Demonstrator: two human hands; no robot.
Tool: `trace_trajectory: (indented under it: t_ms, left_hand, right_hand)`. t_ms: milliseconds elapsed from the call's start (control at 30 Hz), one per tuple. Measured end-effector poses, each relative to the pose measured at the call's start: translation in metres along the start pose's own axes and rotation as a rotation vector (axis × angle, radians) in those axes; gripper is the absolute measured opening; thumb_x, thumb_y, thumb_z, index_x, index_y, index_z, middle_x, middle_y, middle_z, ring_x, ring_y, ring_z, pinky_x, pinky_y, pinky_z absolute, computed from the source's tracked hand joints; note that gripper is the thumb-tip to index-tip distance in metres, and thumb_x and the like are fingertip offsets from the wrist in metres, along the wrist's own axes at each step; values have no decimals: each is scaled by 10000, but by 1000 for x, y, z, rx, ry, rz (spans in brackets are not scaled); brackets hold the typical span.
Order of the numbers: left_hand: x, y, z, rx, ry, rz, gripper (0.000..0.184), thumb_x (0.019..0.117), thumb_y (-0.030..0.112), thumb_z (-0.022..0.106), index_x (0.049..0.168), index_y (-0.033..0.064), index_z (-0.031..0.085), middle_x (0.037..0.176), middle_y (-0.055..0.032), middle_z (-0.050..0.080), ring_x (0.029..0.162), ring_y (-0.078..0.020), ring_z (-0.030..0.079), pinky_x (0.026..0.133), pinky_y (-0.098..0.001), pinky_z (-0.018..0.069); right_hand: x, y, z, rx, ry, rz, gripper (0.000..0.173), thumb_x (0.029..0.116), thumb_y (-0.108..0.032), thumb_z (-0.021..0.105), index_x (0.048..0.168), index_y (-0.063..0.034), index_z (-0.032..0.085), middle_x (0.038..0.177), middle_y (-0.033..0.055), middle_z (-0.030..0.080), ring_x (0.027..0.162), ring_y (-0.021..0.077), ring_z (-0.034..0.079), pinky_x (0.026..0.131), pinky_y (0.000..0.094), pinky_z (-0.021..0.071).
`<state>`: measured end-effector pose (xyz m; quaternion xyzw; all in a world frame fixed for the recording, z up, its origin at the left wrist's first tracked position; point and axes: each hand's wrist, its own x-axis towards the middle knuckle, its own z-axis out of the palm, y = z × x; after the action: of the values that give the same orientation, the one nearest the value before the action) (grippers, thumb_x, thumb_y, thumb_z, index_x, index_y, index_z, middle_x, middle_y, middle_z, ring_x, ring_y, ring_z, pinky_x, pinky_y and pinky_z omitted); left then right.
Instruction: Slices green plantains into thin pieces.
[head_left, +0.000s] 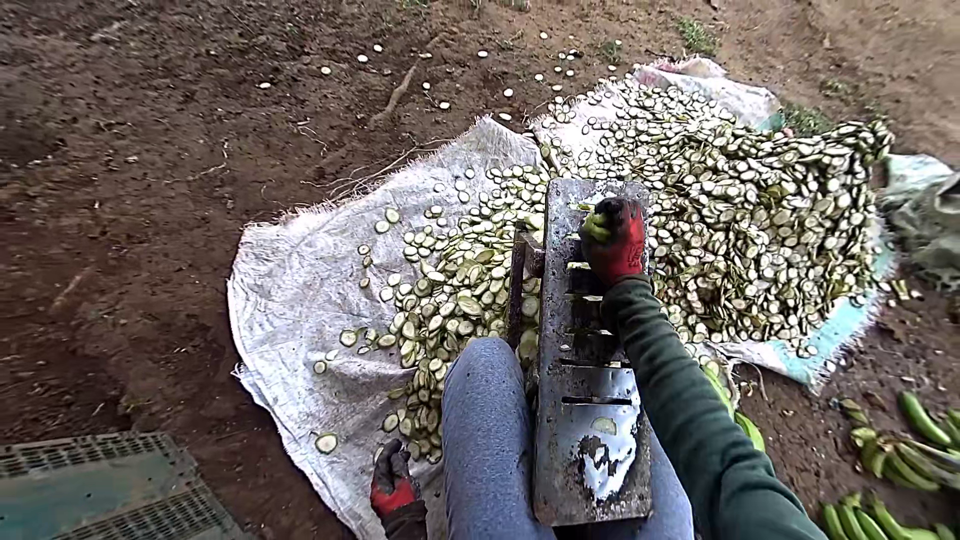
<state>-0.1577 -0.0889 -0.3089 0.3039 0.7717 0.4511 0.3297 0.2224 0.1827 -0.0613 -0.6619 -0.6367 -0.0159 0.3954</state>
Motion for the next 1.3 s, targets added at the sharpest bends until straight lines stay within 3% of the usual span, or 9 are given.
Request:
trace_trajectory:
  t_ms: [133,300,433,567,667,733,933,1100,1300]
  left_hand:
    - [-2,-13,-10,47,-22,-1,362,1061,110,432,1314,-101,583,1273,-303,629,1068,-366,668,959,-483,523]
    - [-2,-21,-10,110,-57,-59,362,1064,98,423,1324,-100,579,1287,-311,621,1075,-399,658,972,-515,506]
    - [4,2,-2,67,53,16,374,1060,103,427,1337,-109,564,1302,-311,613,1117,-369,648,982,-464,513]
    - [-21,107,5,114,123,710,304,975,93,533,1151,-113,669,1163,-291,684,1177,-344,642,1091,-418,453]
    - [-78,178,30,104,-199,1240,234,1040,297,516,1095,186,714,1124,-32,726,1182,-179,626,1101,-385,421]
    - [-127,187,56,101,-524,1400,230,1020,266,550,1104,202,755,1186,-23,738,1226,-196,624,1107,-411,426]
    - [-177,160,63,546,-909,1274,388,917,197,667,1297,135,716,1404,-109,638,1356,-315,555,1122,-477,435]
    - [-173,163,75,637,-711,1311,345,871,125,673,1194,204,763,1239,-33,733,1149,-211,692,930,-397,556]
    - [-173,218,66,596,-1179,876,293,939,-19,585,1191,-19,732,1275,-269,669,1252,-519,573,1013,-683,424]
  right_hand:
    - [-118,-27,-46,27,18,-4,459,766,-271,846,1101,-15,664,1116,195,671,1046,337,660,901,506,563]
    - [-286,-36,-82,123,43,-132,211,960,-346,640,1084,-205,544,1095,6,637,1170,123,605,1062,328,479]
    - [-158,-10,-39,-9,7,-248,296,845,-304,676,965,-35,650,989,196,699,1003,379,668,919,544,508]
    - [-12,-8,-11,-206,-230,5,497,767,-265,795,1132,48,667,1271,338,590,1227,517,550,1033,652,421]
    - [-14,-23,-11,-118,-163,79,505,788,-258,816,1159,52,668,1263,346,577,1176,501,577,1003,639,456]
    - [-81,-24,-29,-13,-73,29,429,781,-292,823,1024,25,666,1104,264,627,1044,424,623,908,586,517]
    - [-266,-22,-78,144,-32,-86,252,961,-359,624,902,-115,640,1009,118,694,1096,177,647,1016,297,496]
    - [-100,7,-20,46,-192,-378,398,966,-324,523,1199,-88,743,1364,152,659,1396,429,486,1161,658,313]
    - [-1,-3,0,-54,-299,-33,532,950,-197,610,1430,25,547,1425,294,558,1364,451,509,1154,599,359]
